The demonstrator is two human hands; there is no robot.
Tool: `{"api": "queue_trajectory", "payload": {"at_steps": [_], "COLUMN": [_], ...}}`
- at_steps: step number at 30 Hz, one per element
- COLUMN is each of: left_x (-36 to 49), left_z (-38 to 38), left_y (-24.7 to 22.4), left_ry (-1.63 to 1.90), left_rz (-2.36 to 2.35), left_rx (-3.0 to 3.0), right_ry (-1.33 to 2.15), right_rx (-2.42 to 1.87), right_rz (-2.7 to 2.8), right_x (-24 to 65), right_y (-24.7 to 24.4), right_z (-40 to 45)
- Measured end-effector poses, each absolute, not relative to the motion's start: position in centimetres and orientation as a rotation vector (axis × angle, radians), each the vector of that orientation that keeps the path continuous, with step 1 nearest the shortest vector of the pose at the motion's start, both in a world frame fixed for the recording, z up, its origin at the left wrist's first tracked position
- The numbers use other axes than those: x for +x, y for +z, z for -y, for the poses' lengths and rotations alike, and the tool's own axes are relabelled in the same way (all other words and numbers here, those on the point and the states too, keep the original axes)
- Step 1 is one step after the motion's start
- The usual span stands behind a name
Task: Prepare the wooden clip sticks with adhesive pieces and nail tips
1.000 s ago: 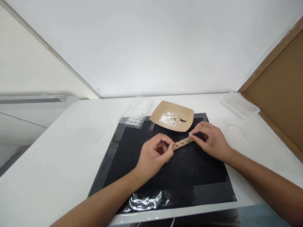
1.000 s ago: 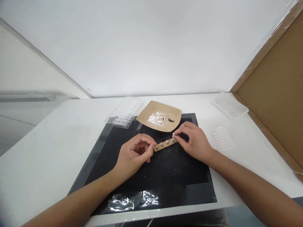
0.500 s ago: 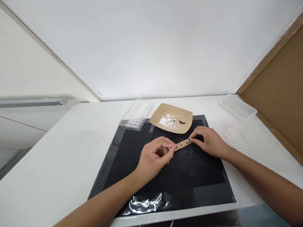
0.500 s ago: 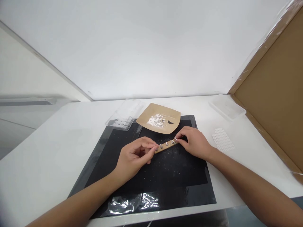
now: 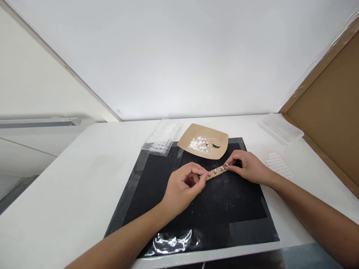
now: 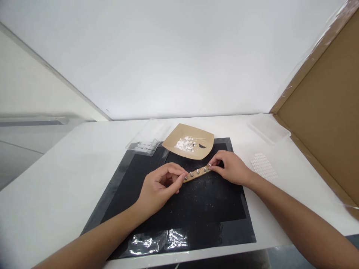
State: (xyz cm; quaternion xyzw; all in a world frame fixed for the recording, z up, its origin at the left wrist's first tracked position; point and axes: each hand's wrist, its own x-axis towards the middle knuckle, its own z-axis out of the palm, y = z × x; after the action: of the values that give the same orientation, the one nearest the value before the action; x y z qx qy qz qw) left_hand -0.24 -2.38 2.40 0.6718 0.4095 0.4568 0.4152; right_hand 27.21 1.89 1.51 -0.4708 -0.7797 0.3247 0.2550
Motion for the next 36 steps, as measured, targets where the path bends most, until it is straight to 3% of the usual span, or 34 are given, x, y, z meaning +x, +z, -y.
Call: {"api": "queue_trajectory", "payload": {"at_steps": [11,17,23,36], "left_x": [-0.9,-2.2,-3.0,-3.5], "left_z": [1.1,-1.3,-3.6,-4.5], "left_y": [2.4,2.0,2.2,2.3], "left_ry": [1.301,1.419,1.421,1.234], "left_rz": [-1.037,-1.291,-1.624,-1.479], "left_rx": [2.126,2.069,1.968,2.370], "right_ry": [0.895,0.896,0.868,0.851], "right_rx": [-1.248,-1.265,-1.272,-1.271], "right_rz": [2.172,2.174,2.186,2.196], "right_x": [27.6,27.5,27.4,27.3], "right_y": [1.5,1.3,1.2,1.2], "right_z": [-2.2,-2.2,-2.1,-2.1]}}
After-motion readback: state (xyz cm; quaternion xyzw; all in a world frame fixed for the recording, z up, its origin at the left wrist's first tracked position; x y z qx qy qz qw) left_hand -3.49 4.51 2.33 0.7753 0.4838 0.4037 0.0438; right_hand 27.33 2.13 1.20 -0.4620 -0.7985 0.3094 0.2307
